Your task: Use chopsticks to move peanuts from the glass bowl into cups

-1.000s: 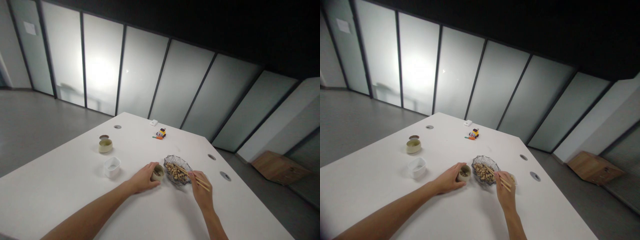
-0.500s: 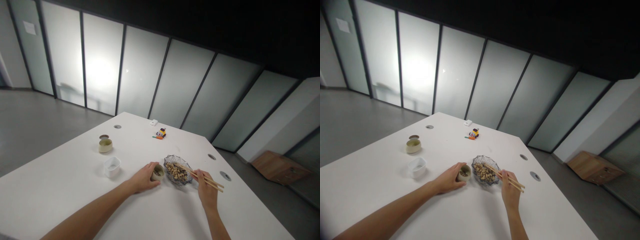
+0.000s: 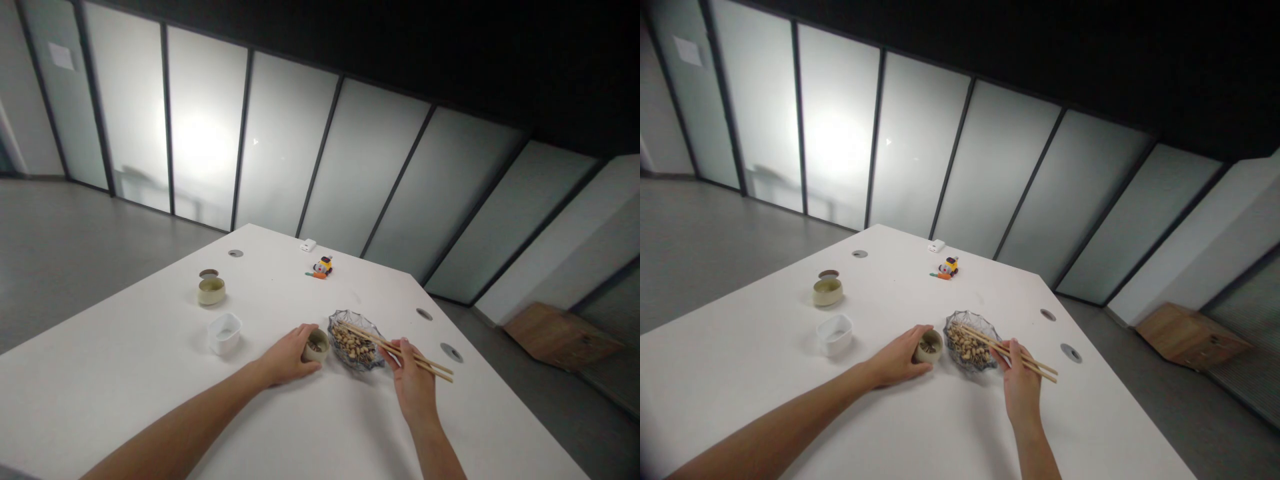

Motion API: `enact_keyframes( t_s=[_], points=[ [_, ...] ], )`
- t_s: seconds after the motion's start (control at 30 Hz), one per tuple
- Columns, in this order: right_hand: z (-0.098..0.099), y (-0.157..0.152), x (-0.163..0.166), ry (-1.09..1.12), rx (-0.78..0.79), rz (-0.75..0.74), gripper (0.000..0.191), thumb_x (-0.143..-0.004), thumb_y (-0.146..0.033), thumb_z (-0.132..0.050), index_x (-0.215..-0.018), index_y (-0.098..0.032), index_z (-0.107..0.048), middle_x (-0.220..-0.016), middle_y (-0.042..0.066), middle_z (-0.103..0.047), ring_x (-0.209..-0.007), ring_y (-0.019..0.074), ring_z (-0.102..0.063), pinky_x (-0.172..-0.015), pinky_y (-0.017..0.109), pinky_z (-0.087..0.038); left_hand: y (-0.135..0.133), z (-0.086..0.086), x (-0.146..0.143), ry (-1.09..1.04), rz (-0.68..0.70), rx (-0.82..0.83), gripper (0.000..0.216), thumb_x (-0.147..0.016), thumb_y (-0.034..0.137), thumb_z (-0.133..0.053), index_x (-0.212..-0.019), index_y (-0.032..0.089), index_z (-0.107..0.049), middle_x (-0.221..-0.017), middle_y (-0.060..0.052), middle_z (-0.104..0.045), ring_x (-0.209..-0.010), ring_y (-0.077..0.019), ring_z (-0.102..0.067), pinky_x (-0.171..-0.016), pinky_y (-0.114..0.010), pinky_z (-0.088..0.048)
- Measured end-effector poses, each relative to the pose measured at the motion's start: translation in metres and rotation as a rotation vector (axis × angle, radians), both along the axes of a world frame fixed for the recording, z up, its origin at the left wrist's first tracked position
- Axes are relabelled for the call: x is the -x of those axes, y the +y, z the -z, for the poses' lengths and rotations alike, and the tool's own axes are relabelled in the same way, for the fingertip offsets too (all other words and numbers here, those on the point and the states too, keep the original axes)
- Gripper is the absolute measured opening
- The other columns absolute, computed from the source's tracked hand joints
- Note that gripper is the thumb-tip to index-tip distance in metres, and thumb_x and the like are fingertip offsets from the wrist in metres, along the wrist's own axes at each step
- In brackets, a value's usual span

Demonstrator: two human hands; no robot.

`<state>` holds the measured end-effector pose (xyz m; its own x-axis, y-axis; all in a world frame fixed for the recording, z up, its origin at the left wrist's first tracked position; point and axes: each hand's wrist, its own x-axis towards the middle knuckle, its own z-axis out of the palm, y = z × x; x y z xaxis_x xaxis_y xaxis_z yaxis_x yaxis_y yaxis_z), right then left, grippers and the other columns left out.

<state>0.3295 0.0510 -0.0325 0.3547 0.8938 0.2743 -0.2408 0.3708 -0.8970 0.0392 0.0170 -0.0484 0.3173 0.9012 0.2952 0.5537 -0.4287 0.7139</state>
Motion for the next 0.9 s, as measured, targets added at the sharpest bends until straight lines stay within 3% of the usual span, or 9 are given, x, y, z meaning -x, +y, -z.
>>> enact_keyframes(
  t_s=[0.3,0.6,0.73,0.9],
  points=[
    [0.003,0.001,-0.001,-0.032,-0.017,-0.002,0.037,-0.079,-0.052,-0.086,-0.077,-0.019,-0.07,-0.083,0.002,-0.072,-0.079,0.0203,-0.074,-0.078,0.045,-0.07,0.0,0.001,0.0,-0.002,-0.005,-0.011,0.077,-0.08,0.032,-0.079,-0.149,0.025,-0.047,-0.143,-0.013,-0.061,-0.13,-0.0334,-0.061,-0.115,-0.049,-0.047],
    [-0.003,-0.006,0.006,-0.142,0.008,0.016,0.049,-0.076,-0.066,-0.083,-0.076,-0.018,-0.071,-0.082,0.003,-0.071,-0.081,0.0222,-0.073,-0.08,0.044,-0.069,0.0,-0.002,-0.002,-0.014,-0.013,0.02,0.077,-0.079,0.031,-0.08,-0.148,0.023,-0.048,-0.143,-0.014,-0.061,-0.13,-0.0333,-0.06,-0.115,-0.048,-0.046],
    [-0.008,-0.016,0.008,-0.381,-0.054,0.075,0.052,-0.084,-0.071,-0.072,-0.084,-0.019,-0.073,-0.087,0.007,-0.074,-0.077,0.0242,-0.072,-0.075,0.044,-0.066,0.003,0.0,-0.002,-0.056,-0.144,0.015,0.075,-0.073,0.026,-0.083,-0.142,0.022,-0.052,-0.139,-0.013,-0.063,-0.128,-0.0338,-0.061,-0.114,-0.047,-0.047],
    [-0.012,-0.036,0.025,-0.84,-0.347,0.159,0.04,-0.099,-0.058,-0.06,-0.088,-0.023,-0.076,-0.088,0.008,-0.076,-0.084,0.0244,-0.072,-0.075,0.038,-0.061,0.015,0.007,0.005,-0.216,-0.397,-0.053,0.067,-0.074,0.021,-0.08,-0.136,0.019,-0.055,-0.136,-0.013,-0.063,-0.129,-0.031,-0.06,-0.114,-0.043,-0.045]
  ],
)
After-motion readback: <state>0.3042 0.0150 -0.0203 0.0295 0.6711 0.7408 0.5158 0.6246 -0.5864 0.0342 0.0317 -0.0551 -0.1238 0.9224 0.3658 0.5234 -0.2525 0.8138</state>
